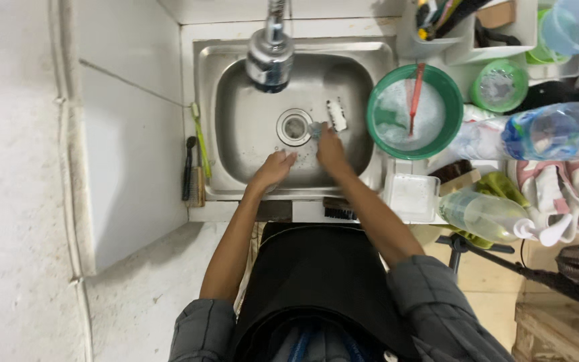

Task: The person washes white shoelaces by hand in a sink using soap and a brush, then rinses them under running water.

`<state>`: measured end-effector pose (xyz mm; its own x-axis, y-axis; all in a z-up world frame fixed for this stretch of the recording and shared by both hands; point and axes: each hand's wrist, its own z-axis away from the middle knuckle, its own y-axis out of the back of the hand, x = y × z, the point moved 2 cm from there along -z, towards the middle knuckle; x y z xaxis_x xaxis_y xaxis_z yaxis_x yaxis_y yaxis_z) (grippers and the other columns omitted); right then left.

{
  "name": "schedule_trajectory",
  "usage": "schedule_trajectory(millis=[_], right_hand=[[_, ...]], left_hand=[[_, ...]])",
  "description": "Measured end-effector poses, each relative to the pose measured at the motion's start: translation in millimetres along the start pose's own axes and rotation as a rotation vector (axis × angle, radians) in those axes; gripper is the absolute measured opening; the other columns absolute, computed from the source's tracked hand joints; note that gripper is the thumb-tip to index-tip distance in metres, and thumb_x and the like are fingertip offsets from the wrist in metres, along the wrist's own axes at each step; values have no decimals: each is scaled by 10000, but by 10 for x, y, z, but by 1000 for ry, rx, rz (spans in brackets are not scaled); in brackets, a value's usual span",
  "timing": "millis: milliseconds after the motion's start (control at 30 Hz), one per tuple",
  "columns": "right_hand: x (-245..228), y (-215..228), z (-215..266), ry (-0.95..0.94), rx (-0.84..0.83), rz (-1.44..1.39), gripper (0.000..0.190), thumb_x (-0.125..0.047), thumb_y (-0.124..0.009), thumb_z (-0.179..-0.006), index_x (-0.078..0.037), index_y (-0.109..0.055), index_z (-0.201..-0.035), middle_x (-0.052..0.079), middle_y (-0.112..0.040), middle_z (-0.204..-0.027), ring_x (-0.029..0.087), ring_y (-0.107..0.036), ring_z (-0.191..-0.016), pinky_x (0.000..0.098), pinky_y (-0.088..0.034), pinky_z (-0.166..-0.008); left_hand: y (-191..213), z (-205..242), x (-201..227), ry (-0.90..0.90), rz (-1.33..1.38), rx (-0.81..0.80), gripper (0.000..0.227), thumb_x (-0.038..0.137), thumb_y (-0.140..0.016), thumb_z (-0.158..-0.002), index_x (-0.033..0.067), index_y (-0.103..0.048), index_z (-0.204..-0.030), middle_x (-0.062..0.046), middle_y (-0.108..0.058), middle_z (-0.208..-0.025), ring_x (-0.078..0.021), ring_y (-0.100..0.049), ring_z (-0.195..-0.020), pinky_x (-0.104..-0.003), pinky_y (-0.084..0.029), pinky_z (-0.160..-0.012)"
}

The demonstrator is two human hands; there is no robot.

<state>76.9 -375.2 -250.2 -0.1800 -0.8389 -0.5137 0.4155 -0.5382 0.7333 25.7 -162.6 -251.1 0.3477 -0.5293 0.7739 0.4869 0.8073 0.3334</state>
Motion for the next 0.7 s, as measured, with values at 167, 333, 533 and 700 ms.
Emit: schedule_trajectory(millis=[167,333,533,700], right_hand=[[-443,654,546,-46,5,34,752,66,-603,-1004,17,-337,-1706,346,-685,-1340,506,-761,-1209,614,-642,-1022],[-756,2116,1316,-94,-21,-169,861,13,-570,-1023,-210,-189,-1763,395,-720,-1292,562,-699,-1279,666,-542,-1152],[582,2083,800,-207,233,-132,618,-70,-523,-1041,-253,-485,-1630,283,-794,-1123,505,-779,-1104,631,-614,-982],[727,1896,480,-252,155,323,532,-266,-552,-1125,-377,-555,-1646,204,-829,-1070,441,-830,-1047,593,-658,-880]], left_hand=[[38,395,483,211,-77,-146,596,427,-576,-1081,-109,-677,-1321,-315,-736,-1110,-448,-737,-1099,-579,-561,-952],[-154,28,554,248,-174,-239,475,295,-515,-1093,-83,-700,-1313,-193,-697,-1007,-301,-705,-905,-456,-555,-819],[-652,-179,1240,180,-182,-327,663,334,-526,-1103,-132,-557,-1573,-381,-707,-1393,-488,-684,-1346,-592,-546,-1082],[-974,-388,1494,160,-181,-399,737,363,-494,-1118,-105,-419,-1683,-368,-611,-1557,-473,-611,-1450,-617,-507,-1175]])
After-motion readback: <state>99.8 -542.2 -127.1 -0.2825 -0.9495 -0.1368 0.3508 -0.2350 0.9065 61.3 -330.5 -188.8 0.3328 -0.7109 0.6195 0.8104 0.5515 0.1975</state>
